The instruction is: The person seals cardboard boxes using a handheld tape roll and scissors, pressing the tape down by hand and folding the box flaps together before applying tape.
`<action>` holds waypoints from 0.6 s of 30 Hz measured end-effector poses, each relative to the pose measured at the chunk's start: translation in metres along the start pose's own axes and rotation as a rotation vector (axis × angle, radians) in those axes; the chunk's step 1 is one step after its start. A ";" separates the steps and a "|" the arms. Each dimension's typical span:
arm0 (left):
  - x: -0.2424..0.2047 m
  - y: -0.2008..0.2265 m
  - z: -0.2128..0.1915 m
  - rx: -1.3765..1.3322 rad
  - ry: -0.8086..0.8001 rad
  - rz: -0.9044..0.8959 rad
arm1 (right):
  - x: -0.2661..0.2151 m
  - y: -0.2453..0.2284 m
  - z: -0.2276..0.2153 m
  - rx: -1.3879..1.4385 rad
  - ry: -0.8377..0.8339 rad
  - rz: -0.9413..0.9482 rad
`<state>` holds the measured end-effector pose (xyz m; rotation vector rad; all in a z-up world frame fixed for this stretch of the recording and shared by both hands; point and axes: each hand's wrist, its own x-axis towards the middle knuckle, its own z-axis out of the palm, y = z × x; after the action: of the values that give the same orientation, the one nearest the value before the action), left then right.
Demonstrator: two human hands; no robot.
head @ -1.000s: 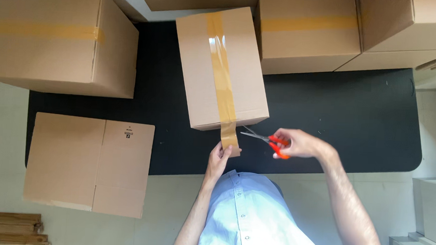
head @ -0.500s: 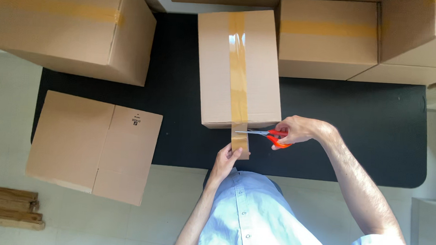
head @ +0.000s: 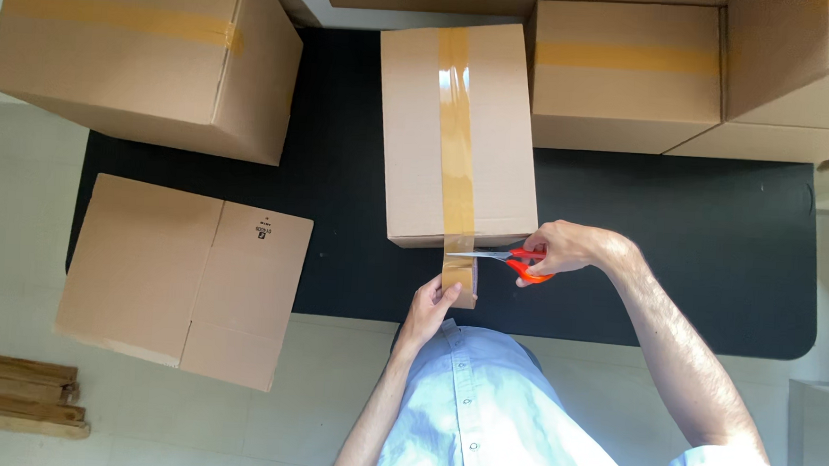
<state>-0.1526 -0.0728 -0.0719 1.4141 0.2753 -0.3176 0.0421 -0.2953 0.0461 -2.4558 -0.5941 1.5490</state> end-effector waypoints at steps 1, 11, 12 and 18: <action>0.001 -0.002 0.000 0.002 -0.002 -0.001 | -0.001 -0.001 -0.001 0.003 0.000 0.000; -0.010 0.016 0.004 0.028 0.007 0.022 | -0.008 -0.009 -0.003 0.000 0.002 -0.041; -0.011 0.019 0.004 0.031 0.015 0.026 | -0.009 -0.010 -0.002 0.000 0.005 -0.047; -0.016 0.016 0.000 0.067 0.024 0.008 | 0.002 -0.003 0.004 0.016 0.034 -0.061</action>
<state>-0.1610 -0.0699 -0.0509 1.4853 0.2806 -0.3059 0.0388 -0.2918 0.0434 -2.4245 -0.6417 1.4803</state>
